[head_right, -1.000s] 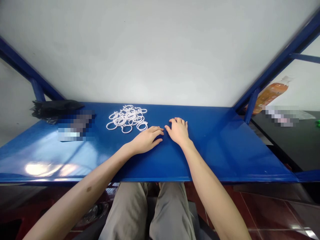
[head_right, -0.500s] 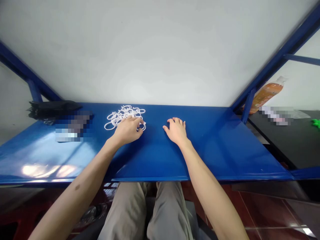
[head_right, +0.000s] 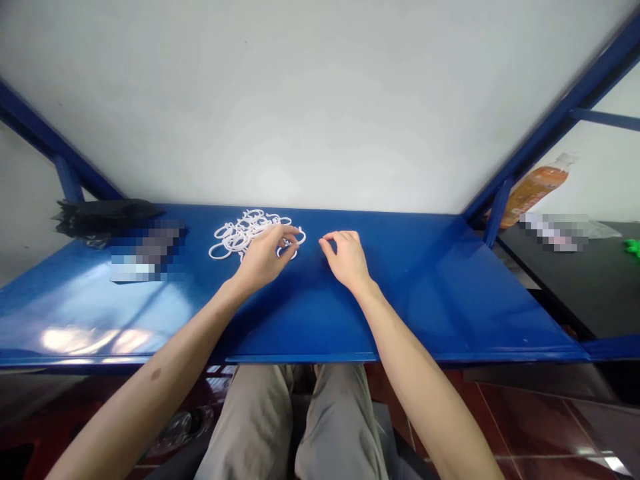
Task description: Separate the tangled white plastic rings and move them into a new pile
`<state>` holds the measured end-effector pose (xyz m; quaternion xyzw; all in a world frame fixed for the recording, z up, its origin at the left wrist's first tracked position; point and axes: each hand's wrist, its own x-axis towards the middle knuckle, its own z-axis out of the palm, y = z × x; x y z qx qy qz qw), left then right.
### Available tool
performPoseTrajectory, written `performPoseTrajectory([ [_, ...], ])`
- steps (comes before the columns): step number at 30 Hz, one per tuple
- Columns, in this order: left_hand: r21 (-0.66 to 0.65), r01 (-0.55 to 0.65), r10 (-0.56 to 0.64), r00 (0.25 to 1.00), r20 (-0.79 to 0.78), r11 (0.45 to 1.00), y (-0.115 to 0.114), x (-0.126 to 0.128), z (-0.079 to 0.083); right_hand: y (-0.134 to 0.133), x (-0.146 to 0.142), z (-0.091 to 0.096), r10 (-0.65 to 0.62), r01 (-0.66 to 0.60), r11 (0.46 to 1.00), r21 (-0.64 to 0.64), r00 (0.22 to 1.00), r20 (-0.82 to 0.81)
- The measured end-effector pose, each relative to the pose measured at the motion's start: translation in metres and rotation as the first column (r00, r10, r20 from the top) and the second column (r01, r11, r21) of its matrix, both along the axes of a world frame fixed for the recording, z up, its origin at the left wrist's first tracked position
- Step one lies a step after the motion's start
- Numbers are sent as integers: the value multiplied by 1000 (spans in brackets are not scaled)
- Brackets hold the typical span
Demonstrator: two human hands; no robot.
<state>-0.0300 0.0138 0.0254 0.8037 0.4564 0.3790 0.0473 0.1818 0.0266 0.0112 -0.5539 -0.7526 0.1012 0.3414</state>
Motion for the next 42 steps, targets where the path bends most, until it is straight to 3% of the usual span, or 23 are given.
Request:
performPoseTrajectory([
  [3,56,67,-64,997,-52,996,-6,8,-3,-7,-11,5,108,-123,991,-44,962,-252],
  [6,53,120,-112,986,-121,991,-10,15,-6,-11,-16,4,142,-199,974,-111,912,-386],
  [9,49,103,-100,993,-56,993,-12,19,-9,-11,-16,2,140,-204,972,-114,898,-418],
  [12,2,-48,48,991,123,999,-8,20,-10,-10,-13,3,128,-182,979,-91,898,-420],
  [14,-93,-88,105,975,197,992,-4,19,-11,-11,-13,4,129,-181,980,-84,896,-425],
  [18,-271,35,51,951,305,962,3,15,-10,-13,-13,6,164,-220,972,-83,888,-430],
  [22,-284,90,9,944,330,955,3,14,-9,-13,-13,3,176,-258,958,-124,873,-456],
  [25,-239,90,-24,964,266,967,-1,15,-12,-12,-13,0,188,-268,955,-125,877,-442],
  [31,-112,-14,23,996,81,994,-10,20,-18,-15,-17,-2,249,-297,952,-77,895,-371],
  [36,-103,-32,29,999,-35,994,-9,22,-17,-13,-19,-2,250,-261,965,-1,923,-291],
  [39,-22,-109,102,974,-204,994,-9,21,-15,-4,-11,-4,157,-147,986,83,979,-129],
  [42,24,-236,229,908,-352,972,-8,16,-15,8,8,-7,-83,81,993,87,996,25],
])
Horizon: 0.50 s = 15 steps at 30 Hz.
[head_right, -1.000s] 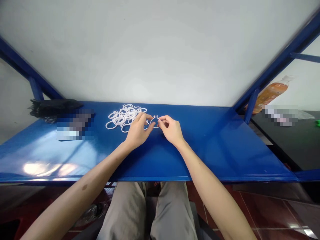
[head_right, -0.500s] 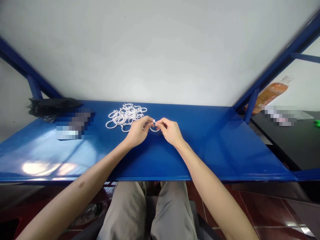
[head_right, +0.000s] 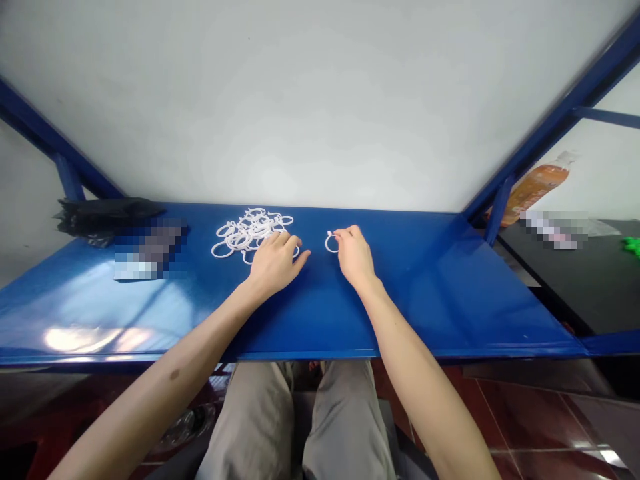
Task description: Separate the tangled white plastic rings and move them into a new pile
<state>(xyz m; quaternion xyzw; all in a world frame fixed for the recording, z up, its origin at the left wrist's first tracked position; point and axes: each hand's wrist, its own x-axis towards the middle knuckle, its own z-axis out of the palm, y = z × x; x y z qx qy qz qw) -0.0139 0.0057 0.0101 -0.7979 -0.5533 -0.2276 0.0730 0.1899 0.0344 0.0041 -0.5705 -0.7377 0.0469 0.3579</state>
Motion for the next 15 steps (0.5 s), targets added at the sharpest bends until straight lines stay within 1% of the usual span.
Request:
performPoseTrajectory([
  [2,-30,-51,49,996,-74,998,1,-3,-2,7,16,-3,-166,171,983,-62,983,82],
  [4,-61,-38,31,993,-114,997,3,-5,-5,11,30,-6,-277,298,946,-131,948,159],
  [6,-76,35,-42,995,-92,996,4,-5,-6,13,38,-6,-350,384,907,-170,915,199],
  [8,-57,160,-161,987,-10,985,3,-1,-5,11,38,-2,-393,420,895,-149,902,179],
  [9,-27,225,-224,974,44,974,2,1,-3,10,35,1,-385,402,908,-117,912,144],
  [10,17,280,-280,956,93,960,1,3,-1,7,30,5,-341,349,934,-80,935,94],
  [11,70,316,-323,937,131,946,0,4,0,5,25,9,-254,256,965,-56,967,36],
  [12,126,335,-352,923,156,934,-1,6,1,1,18,12,-133,131,990,-53,991,-28],
  [13,179,338,-367,915,168,924,-2,6,2,-2,11,15,8,-16,997,-75,995,-96],
  [14,222,334,-374,912,169,916,-2,7,2,-6,5,17,136,-157,980,-121,977,-167],
  [15,252,330,-376,912,164,910,-1,6,1,-10,-2,18,225,-265,950,-164,948,-226],
])
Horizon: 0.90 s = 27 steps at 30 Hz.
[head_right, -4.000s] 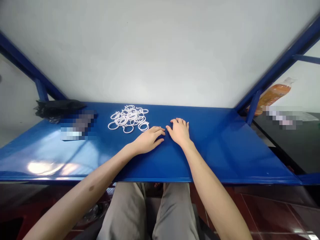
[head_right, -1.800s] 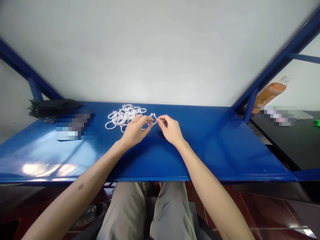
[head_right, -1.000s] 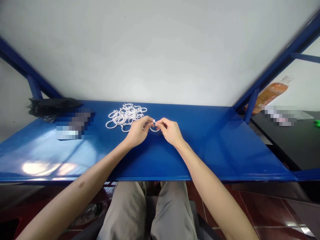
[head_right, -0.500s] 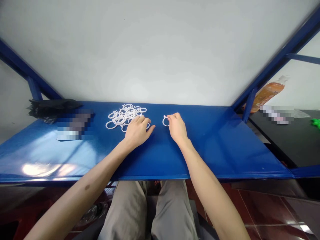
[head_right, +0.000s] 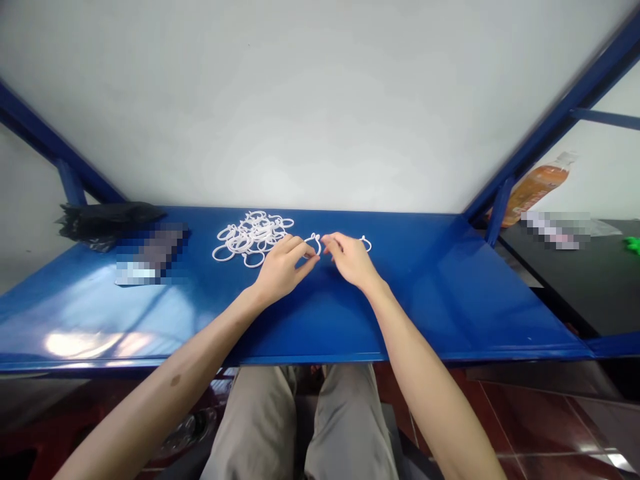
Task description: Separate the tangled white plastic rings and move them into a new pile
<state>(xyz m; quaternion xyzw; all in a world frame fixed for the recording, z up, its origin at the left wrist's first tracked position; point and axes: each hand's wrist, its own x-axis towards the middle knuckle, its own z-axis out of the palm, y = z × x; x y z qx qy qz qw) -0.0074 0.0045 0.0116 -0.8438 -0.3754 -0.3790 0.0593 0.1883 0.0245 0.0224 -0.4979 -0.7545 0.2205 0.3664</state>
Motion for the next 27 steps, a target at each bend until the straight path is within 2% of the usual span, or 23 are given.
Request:
performPoseTrajectory([
  [2,27,1,-1,1000,-11,1000,1,-1,-3,-6,-10,-1,99,-104,993,-64,993,-65],
  [5,11,31,-31,999,-14,999,2,-1,-6,-9,-16,-5,83,-90,994,-58,990,-115],
  [8,-40,17,-13,994,104,999,2,0,-5,-7,-15,-7,43,-46,999,-21,992,-123],
  [11,-154,-45,83,964,254,987,2,0,-1,-5,-13,-8,55,-52,998,26,992,-116],
  [13,-264,-17,100,948,304,964,4,-1,1,-4,-13,-9,65,-63,998,17,985,-158],
  [18,-478,161,84,889,450,863,9,-3,2,-5,-15,-12,-5,-7,999,-34,945,-327],
  [23,-596,337,76,825,560,729,12,-5,-2,-5,-15,-14,15,-16,1000,-3,953,-303],
  [25,-603,347,72,825,561,718,10,-6,-3,-7,-16,-12,41,-39,999,16,962,-271],
  [27,-583,326,63,835,547,744,6,-6,-4,-10,-16,-10,65,-57,997,45,974,-219],
])
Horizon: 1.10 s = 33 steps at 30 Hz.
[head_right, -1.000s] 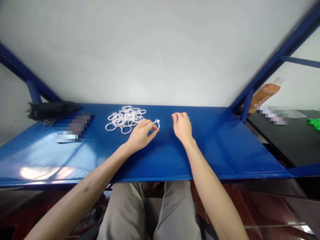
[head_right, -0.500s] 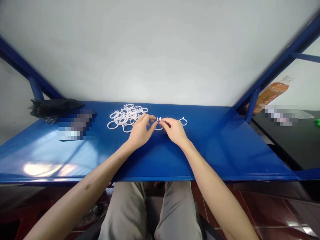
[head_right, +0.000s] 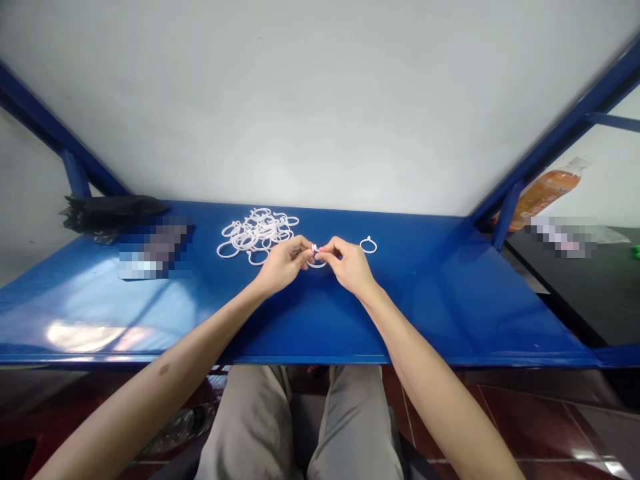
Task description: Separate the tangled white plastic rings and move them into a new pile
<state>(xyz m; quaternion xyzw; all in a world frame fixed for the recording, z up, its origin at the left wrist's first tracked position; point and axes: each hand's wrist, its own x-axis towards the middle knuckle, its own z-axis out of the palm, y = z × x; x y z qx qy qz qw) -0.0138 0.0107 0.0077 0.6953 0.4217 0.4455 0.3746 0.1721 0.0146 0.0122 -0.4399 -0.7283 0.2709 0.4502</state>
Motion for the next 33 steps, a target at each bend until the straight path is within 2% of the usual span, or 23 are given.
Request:
performPoseTrajectory([
  [6,145,-5,19,995,-95,989,-7,1,2,-3,-1,-2,-13,0,994,111,993,114],
  [10,241,7,60,961,-271,971,-1,-2,2,2,0,-6,-70,44,989,140,981,182],
  [12,361,-11,167,899,-406,933,6,-8,2,6,4,-5,-137,97,981,168,960,246],
  [14,486,-76,344,800,-491,871,12,-15,0,11,14,-2,-271,219,956,195,913,306],
  [17,577,-182,543,638,-547,796,21,-28,-5,20,34,1,-509,475,860,186,777,371],
  [19,591,-207,590,558,-584,780,25,-34,-9,26,48,-1,-588,584,797,153,694,416],
  [21,586,-197,589,525,-614,786,26,-37,-13,31,57,-5,-609,627,769,126,656,447],
  [25,579,-170,572,516,-637,798,27,-39,-16,33,63,-8,-631,672,733,110,610,479],
  [28,554,-164,542,549,-636,816,27,-40,-17,30,59,-5,-653,671,725,156,597,466],
  [30,541,-169,525,588,-616,824,27,-39,-16,28,54,-2,-647,625,751,213,635,421],
  [33,563,-156,522,626,-579,812,23,-34,-10,25,42,1,-547,482,836,261,761,347],
])
